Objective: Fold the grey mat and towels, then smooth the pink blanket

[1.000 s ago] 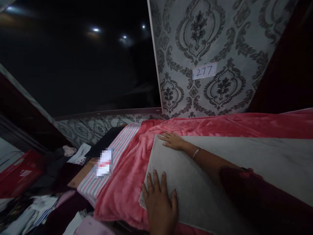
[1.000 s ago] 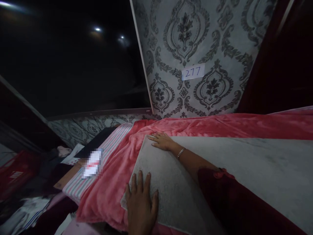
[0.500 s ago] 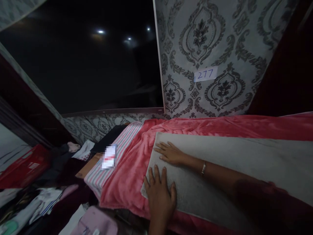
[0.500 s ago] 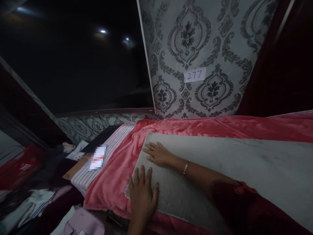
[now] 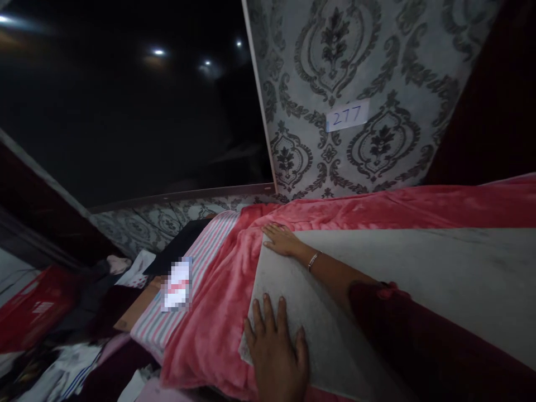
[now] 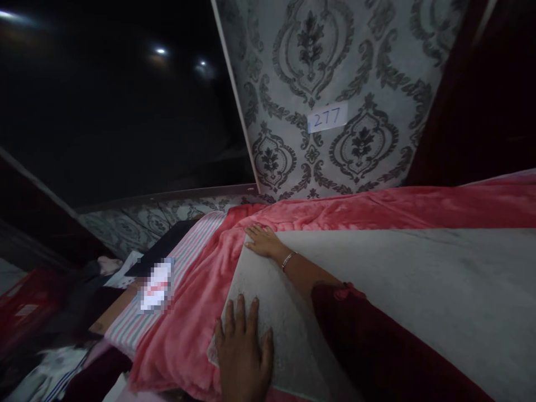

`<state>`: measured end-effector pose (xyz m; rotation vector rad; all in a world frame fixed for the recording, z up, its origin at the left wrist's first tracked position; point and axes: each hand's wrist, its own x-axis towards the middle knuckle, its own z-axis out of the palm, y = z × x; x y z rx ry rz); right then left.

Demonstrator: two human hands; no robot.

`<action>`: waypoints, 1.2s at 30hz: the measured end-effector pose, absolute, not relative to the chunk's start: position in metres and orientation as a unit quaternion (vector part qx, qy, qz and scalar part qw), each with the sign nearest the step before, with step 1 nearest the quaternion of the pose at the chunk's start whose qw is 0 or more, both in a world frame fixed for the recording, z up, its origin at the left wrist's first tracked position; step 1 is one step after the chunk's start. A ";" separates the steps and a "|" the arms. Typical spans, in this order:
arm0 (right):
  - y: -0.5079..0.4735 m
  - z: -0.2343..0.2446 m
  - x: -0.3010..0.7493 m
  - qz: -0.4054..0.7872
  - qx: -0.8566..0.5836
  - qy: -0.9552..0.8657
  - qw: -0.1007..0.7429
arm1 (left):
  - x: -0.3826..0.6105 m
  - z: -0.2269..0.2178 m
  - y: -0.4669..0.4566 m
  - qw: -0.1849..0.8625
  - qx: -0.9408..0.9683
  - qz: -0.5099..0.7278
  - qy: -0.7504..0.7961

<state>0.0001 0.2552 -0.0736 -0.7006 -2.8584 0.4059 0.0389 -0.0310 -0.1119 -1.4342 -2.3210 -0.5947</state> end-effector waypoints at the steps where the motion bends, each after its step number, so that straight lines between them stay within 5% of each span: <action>1: 0.254 -0.071 0.000 0.140 -0.236 -0.958 0.087 | 0.037 -0.112 -0.031 0.174 -0.507 -0.207 -0.818; 8: 0.229 -0.052 0.032 0.159 -0.249 -0.954 0.051 | 0.030 -0.103 -0.026 0.168 -0.524 -0.128 -0.825; 16: 0.170 -0.068 0.211 0.136 -0.151 -0.978 0.044 | 0.041 -0.079 -0.024 0.159 -0.521 -0.077 -0.835; 25: 0.187 -0.087 0.380 0.140 -0.301 -0.941 0.070 | 0.106 -0.042 -0.003 0.053 -0.583 -0.072 -0.808; 36: 0.238 -0.093 0.399 0.075 -0.334 -0.933 0.115 | 0.210 -0.084 0.023 0.053 -0.740 -0.102 -0.663</action>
